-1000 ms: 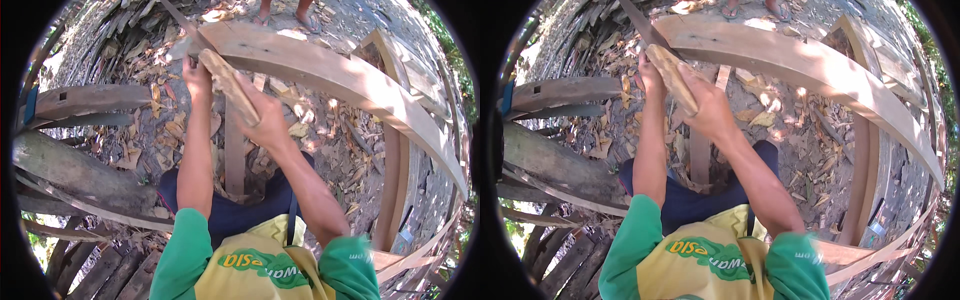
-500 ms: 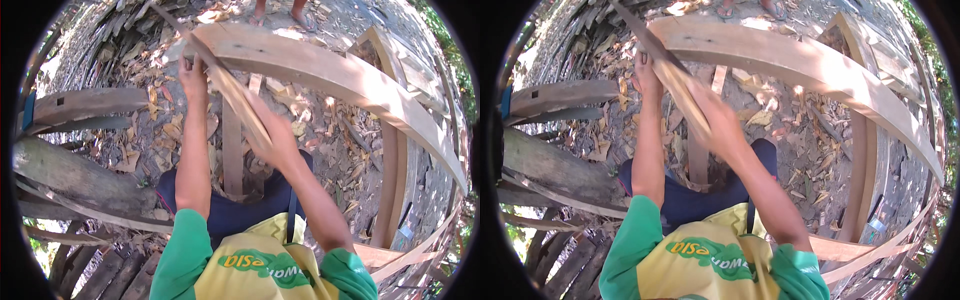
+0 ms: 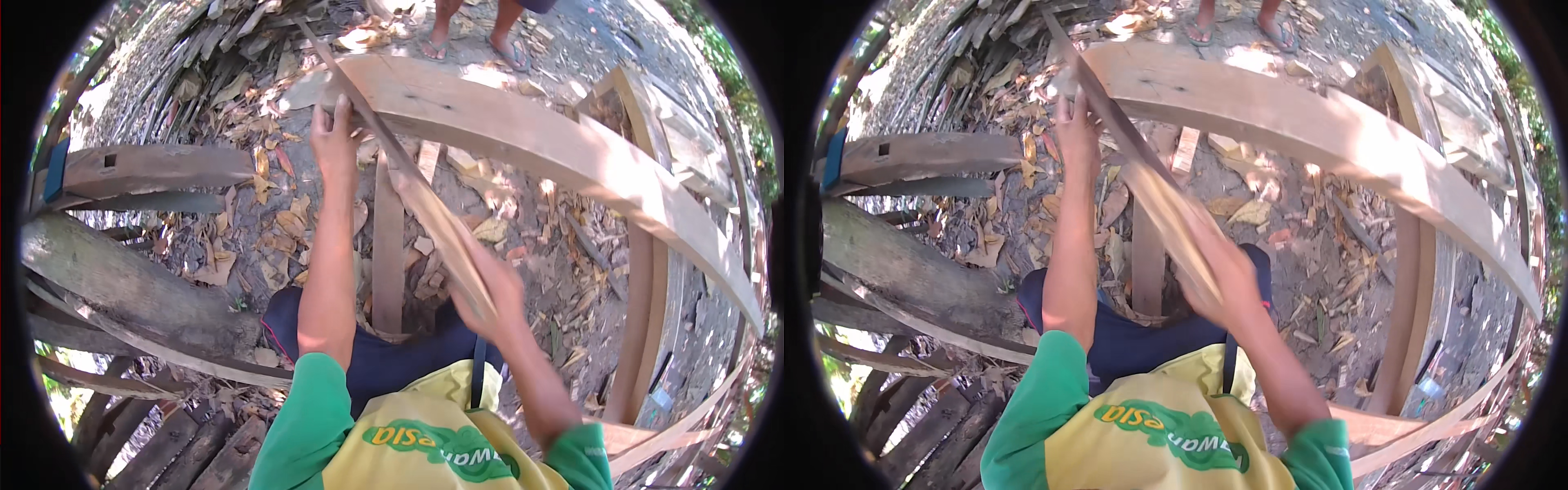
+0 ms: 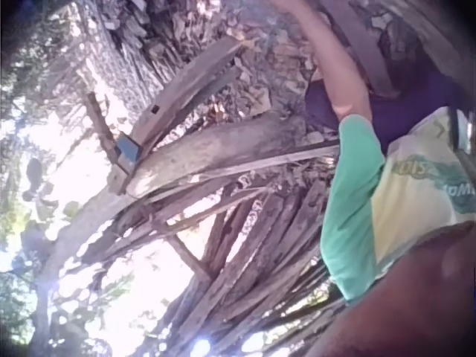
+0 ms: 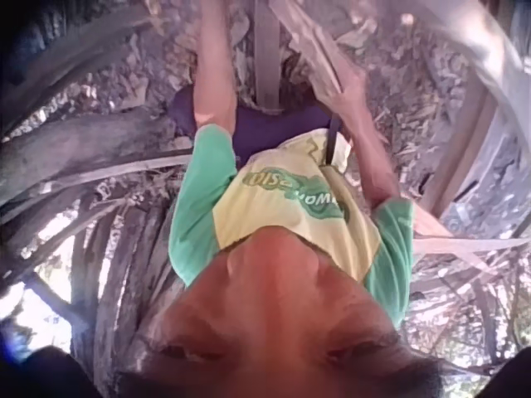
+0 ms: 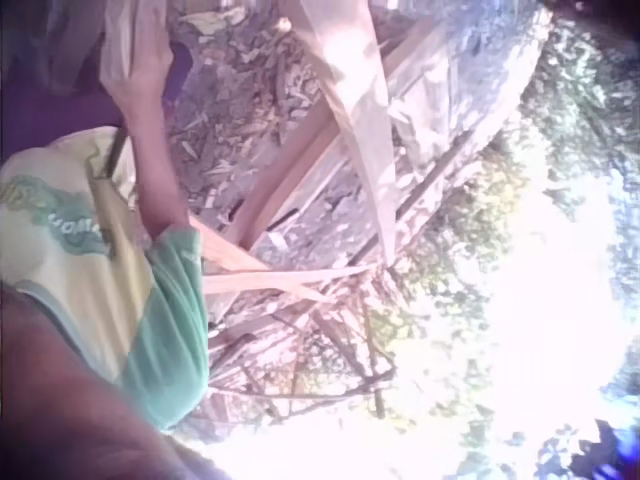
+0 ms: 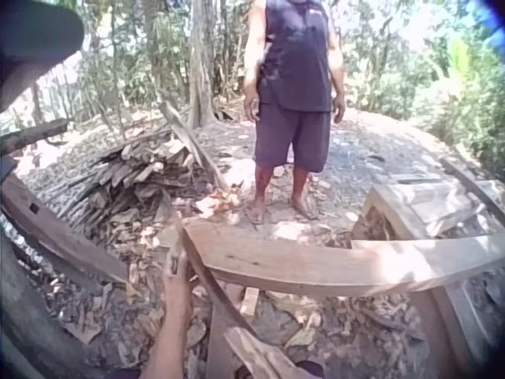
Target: The person saws wood beams using a hand saw while standing and sitting over the material, occasionally assisted by another person who holds or marks the wood.
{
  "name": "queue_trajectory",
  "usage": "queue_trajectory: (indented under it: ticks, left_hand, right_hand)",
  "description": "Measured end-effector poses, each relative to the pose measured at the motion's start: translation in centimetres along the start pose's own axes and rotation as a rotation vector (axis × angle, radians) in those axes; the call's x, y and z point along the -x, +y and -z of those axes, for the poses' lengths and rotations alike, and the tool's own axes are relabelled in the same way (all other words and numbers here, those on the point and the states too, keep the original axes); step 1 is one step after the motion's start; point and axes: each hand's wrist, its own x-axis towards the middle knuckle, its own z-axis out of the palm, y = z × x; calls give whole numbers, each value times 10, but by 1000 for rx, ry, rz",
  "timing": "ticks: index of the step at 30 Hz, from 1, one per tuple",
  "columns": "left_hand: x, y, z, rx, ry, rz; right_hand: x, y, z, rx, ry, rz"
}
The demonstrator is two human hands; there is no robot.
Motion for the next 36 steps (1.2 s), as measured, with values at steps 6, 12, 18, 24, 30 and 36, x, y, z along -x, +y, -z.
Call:
queue_trajectory:
  ticks: [6, 12, 18, 24, 30, 36]
  left_hand:
    - [0, 11, -9, 75, 27, 36]
    - [1, -14, 23, -24, 83, 76]
    - [-10, 10, 1, -9, 38, 35]
    - [-3, -7, 13, 28, 45, 48]
    - [-10, -5, 13, -45, 138, -71]
    - [-2, -5, 8, -26, 132, -81]
  right_hand:
    - [18, -12, 15, 138, -44, -74]
    - [-82, -29, -34, -67, 1, 93]
    - [66, -46, 38, 243, -54, -182]
    - [-131, -43, -57, 38, 79, 145]
    - [92, -50, 38, 429, -56, -94]
    - [-70, -20, -38, 289, -16, -82]
